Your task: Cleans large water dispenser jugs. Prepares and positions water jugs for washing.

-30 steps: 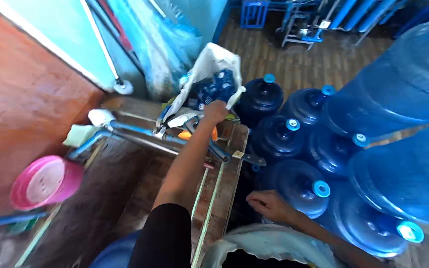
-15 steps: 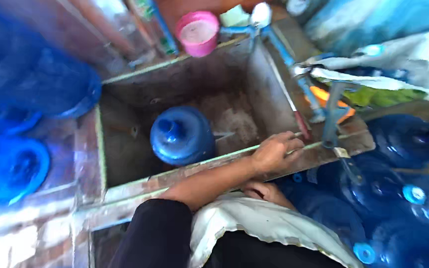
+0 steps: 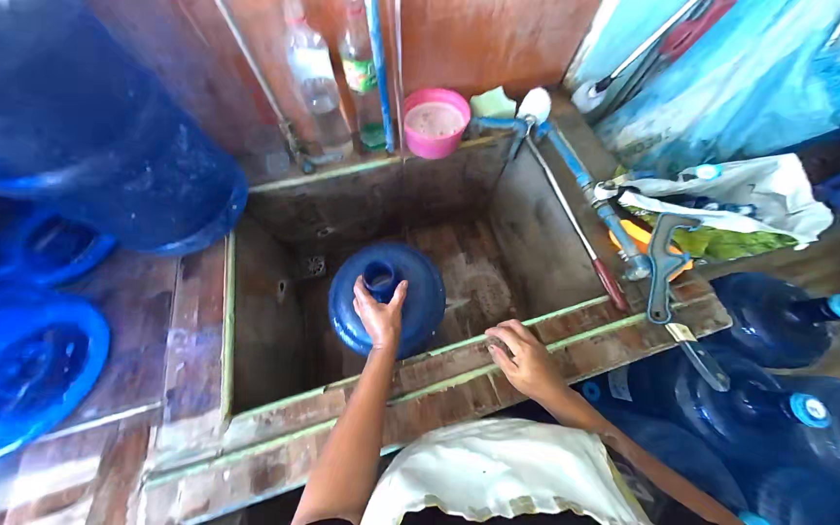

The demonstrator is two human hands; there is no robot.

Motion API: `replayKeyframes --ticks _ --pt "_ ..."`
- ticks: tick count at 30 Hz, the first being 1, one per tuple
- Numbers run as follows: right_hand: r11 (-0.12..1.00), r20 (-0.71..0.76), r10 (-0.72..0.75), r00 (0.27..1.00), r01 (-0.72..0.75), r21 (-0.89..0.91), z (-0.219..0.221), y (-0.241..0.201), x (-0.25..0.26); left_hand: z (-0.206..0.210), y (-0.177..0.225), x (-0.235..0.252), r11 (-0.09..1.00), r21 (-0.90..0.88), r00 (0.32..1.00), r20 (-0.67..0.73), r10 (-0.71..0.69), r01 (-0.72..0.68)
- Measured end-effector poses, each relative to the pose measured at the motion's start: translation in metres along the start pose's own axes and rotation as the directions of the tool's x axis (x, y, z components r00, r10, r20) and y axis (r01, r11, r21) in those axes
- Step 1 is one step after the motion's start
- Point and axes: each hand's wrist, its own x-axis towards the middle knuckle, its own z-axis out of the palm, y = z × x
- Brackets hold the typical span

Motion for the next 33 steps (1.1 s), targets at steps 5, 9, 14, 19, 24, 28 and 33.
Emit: replayKeyframes --ticks 5,9,14,19,24,28,33 --pt "0.956 -0.058 0.136 0.989 -0.146 -0.252 0.003 0.06 0.007 0.024 0.041 0.062 0.995 0.094 0.968 0.246 -0.038 0.015" --pt "0.94 -0.155 0.021 0.988 -0.072 -0.334 0.018 0.073 0.005 0.062 0.067 0.143 0.989 0.133 0.877 0.48 -0.009 -0.063" --pt "0.936 -0.228 -0.012 0.974 -0.069 -0.345 0.021 0.079 0.004 0.122 0.094 0.175 0.978 0.206 0.968 0.241 -0.068 0.018" --pt "0.934 -0.25 -0.033 0.968 -0.059 -0.353 0.022 0.081 0.004 0.135 0.086 0.181 0.981 0.064 0.616 0.785 0.062 -0.181" --pt "0.935 -0.244 -0.01 0.97 -0.077 -0.347 0.021 0.078 0.004 0.14 0.094 0.149 0.966 0.228 0.914 0.404 0.018 -0.12" --pt "0.935 -0.235 -0.004 0.972 -0.079 -0.345 0.02 0.077 0.003 0.144 0.09 0.146 0.943 0.186 0.758 0.645 0.095 -0.277" --pt "0.945 -0.204 0.02 0.979 -0.085 -0.315 0.017 0.071 0.007 0.131 0.085 0.13 0.96 0.189 0.91 0.397 0.116 -0.205"
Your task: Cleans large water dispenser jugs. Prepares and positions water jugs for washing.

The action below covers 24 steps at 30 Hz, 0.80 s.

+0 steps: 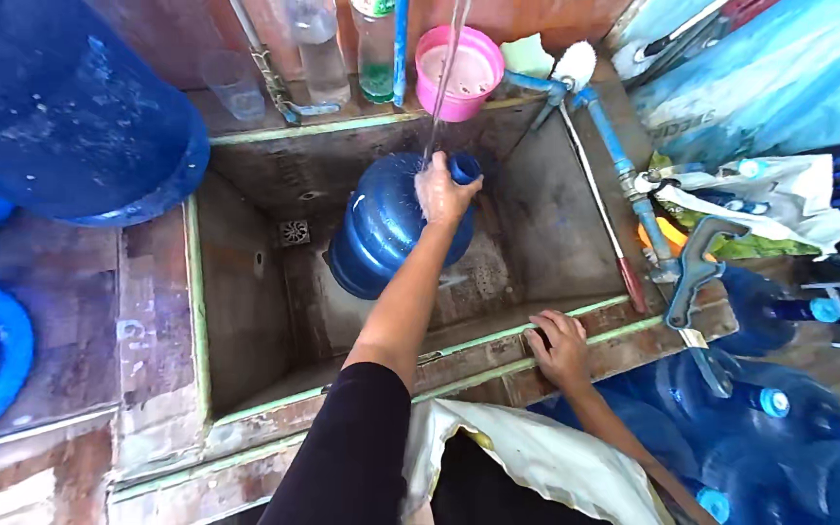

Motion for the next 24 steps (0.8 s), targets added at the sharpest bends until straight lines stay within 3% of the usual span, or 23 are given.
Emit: replayKeyframes --ticks 5,7,10,15,19,24 --pt "0.999 0.036 0.037 0.999 -0.038 0.03 -0.003 0.0 0.0 -0.042 -0.03 0.0 0.98 -0.195 0.992 0.122 -0.007 0.031" --pt "0.998 0.047 0.048 0.998 -0.049 0.032 0.001 0.003 -0.001 -0.052 -0.041 -0.006 0.962 -0.271 0.999 0.04 -0.016 0.026" --pt "0.998 0.062 0.052 0.997 -0.054 0.019 0.003 0.004 -0.005 -0.047 -0.036 -0.017 0.968 -0.248 0.982 -0.169 -0.085 0.041" --pt "0.997 0.109 0.061 0.992 -0.066 0.036 -0.004 0.0 0.0 -0.038 -0.016 -0.012 0.981 -0.182 0.997 -0.023 -0.072 0.066" --pt "0.996 0.083 0.05 0.995 -0.056 0.065 -0.005 0.0 0.0 -0.029 -0.005 -0.003 0.941 -0.288 0.936 -0.245 -0.253 0.178" --pt "0.996 0.062 0.031 0.998 -0.036 0.076 -0.002 0.002 -0.002 -0.029 -0.001 0.007 0.931 -0.267 0.915 -0.25 -0.316 0.249"
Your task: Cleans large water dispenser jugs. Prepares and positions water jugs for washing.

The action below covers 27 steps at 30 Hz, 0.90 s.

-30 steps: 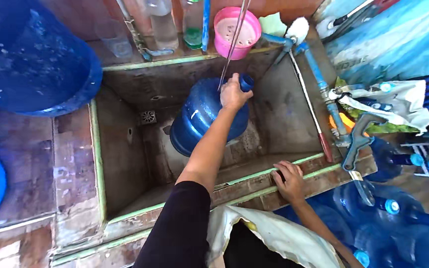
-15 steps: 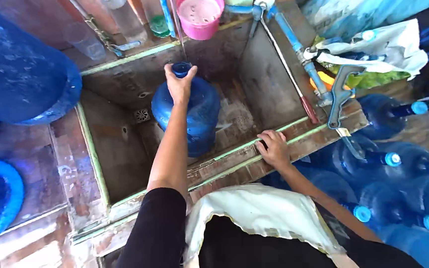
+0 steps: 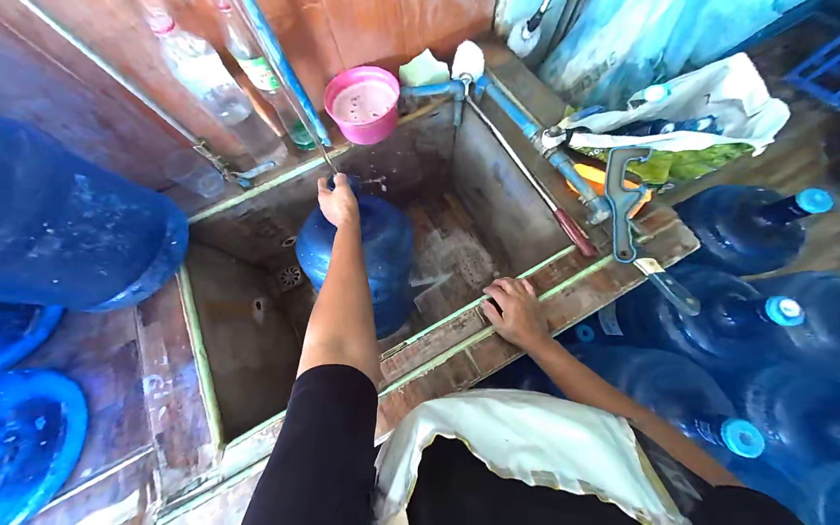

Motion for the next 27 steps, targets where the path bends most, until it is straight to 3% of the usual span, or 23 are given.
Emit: replayKeyframes --ticks 4,7,9,11,14,16,21,24,27 --pt "1.0 0.004 0.01 1.0 -0.01 0.023 -0.001 -0.001 0.002 -0.004 -0.005 0.001 0.994 -0.096 0.986 0.152 0.071 -0.057" --pt "1.0 -0.033 -0.01 0.999 0.01 0.013 0.002 0.001 0.002 -0.01 -0.008 0.003 0.984 -0.166 0.95 0.311 -0.01 0.065" --pt "1.0 -0.05 -0.022 0.999 0.022 0.008 0.004 0.003 0.003 -0.007 -0.003 0.008 0.98 -0.167 0.962 0.265 -0.056 0.103" --pt "1.0 -0.059 -0.03 0.998 0.031 0.007 0.006 0.004 0.002 -0.004 0.005 0.013 0.991 -0.114 0.991 0.118 -0.057 0.07" --pt "1.0 -0.041 -0.025 0.999 0.025 0.01 0.004 0.004 0.003 0.0 0.021 0.002 0.993 -0.063 0.995 -0.012 0.104 -0.104" --pt "1.0 -0.021 -0.012 1.0 0.012 0.015 0.003 0.002 0.002 0.004 0.019 -0.013 0.991 -0.001 0.99 0.036 0.134 -0.134" --pt "1.0 -0.005 -0.013 1.0 0.013 0.002 0.0 0.002 0.004 0.009 0.018 0.0 0.99 0.137 1.0 -0.012 -0.02 0.021" --pt "0.999 -0.049 -0.043 0.998 0.044 0.01 0.001 0.004 0.004 -0.001 0.014 0.0 1.0 -0.021 0.999 0.052 0.009 -0.008" --pt "0.999 -0.031 -0.042 0.999 0.043 0.024 0.0 0.004 0.004 -0.015 0.008 -0.005 0.984 -0.177 0.969 0.248 0.015 0.03"
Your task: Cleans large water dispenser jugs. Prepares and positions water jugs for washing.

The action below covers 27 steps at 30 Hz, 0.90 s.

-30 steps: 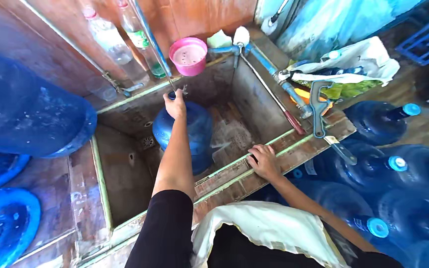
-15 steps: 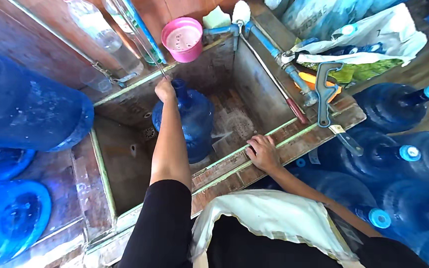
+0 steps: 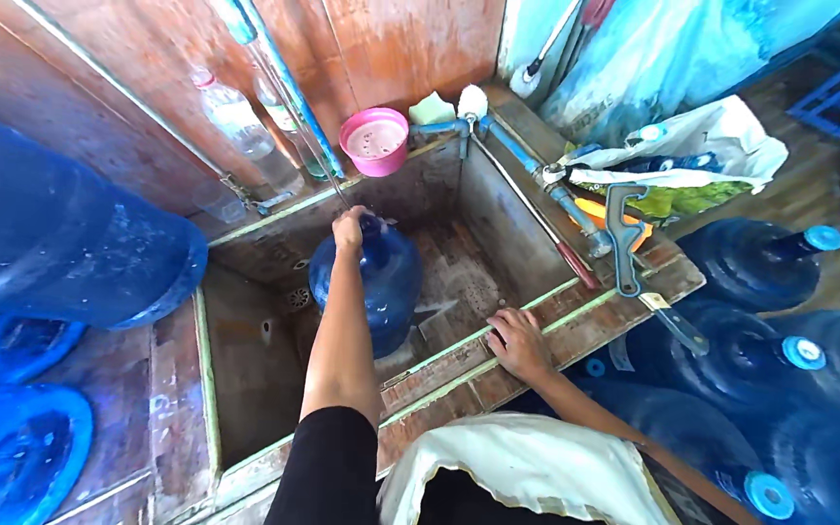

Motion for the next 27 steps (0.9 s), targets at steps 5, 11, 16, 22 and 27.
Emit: replayKeyframes --ticks 5,11,16,22,27 --pt "0.964 0.365 0.248 0.897 -0.265 -0.003 -0.038 -0.022 0.031 -0.028 -0.009 0.001 0.996 -0.058 0.986 0.157 -0.061 0.071" --pt "0.949 0.378 0.078 0.923 -0.185 0.257 -0.056 -0.053 0.112 -0.061 0.017 -0.051 0.716 0.693 0.963 0.124 -0.238 0.087" --pt "0.972 0.396 -0.167 0.903 0.084 0.219 -0.07 -0.069 0.224 -0.09 0.01 -0.058 0.673 0.705 0.96 -0.039 -0.279 0.224" --pt "0.961 0.197 -0.216 0.956 0.173 0.218 -0.063 -0.047 0.387 -0.095 0.006 -0.058 0.664 0.689 0.944 -0.088 -0.319 0.289" --pt "0.995 0.117 -0.089 0.989 0.083 0.055 -0.074 -0.014 0.515 -0.096 0.001 -0.052 0.685 0.652 0.94 -0.141 -0.312 0.325"
